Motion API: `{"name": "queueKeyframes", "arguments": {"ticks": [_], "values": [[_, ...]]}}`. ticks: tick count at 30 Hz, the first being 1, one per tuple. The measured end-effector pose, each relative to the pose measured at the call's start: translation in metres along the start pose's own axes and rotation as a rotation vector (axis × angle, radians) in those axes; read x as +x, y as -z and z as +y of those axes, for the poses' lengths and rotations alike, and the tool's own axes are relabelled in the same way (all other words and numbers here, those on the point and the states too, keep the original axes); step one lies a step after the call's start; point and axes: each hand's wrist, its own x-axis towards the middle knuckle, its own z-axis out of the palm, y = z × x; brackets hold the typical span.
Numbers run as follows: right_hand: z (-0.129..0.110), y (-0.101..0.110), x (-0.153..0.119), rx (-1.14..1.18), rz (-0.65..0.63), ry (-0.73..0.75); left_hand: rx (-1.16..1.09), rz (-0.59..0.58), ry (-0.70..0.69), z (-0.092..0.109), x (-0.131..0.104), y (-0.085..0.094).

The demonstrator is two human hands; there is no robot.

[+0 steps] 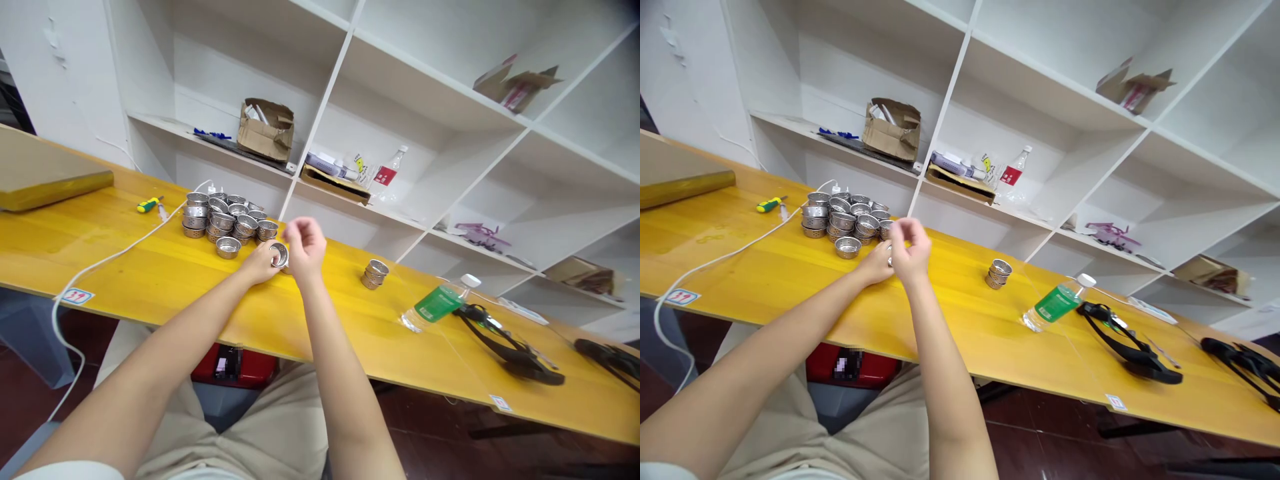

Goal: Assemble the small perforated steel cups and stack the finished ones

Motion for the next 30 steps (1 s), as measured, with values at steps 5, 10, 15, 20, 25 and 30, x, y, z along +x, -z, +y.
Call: {"name": "queueKeyframes", "arguments": {"ticks": [5,10,15,20,25,30], "values": [[0.107,0.005,0.023,-0.514,0.376,0.017,0.032,-0.008,-0.013,-0.001,0.000,0.002],[0.135,0.000,0.001,-0.568,0.110,-0.128,0.086,0.010,-0.021,-0.001,0.003,0.004],[0.130,-0.008,0.006,-0.442,0.154,-0.265,0.123,0.046,0.015,0.004,0.005,0.007],[0.130,-0.013,0.006,-0.441,0.180,-0.314,0.179,0.037,-0.022,0.006,0.005,0.010],[0.129,-0.013,0.003,-0.455,0.186,-0.274,0.176,0.016,-0.036,0.006,0.004,0.012],[0.133,-0.012,0.007,-0.455,0.173,-0.271,0.225,-0.021,-0.044,0.007,0.004,0.013]]}}
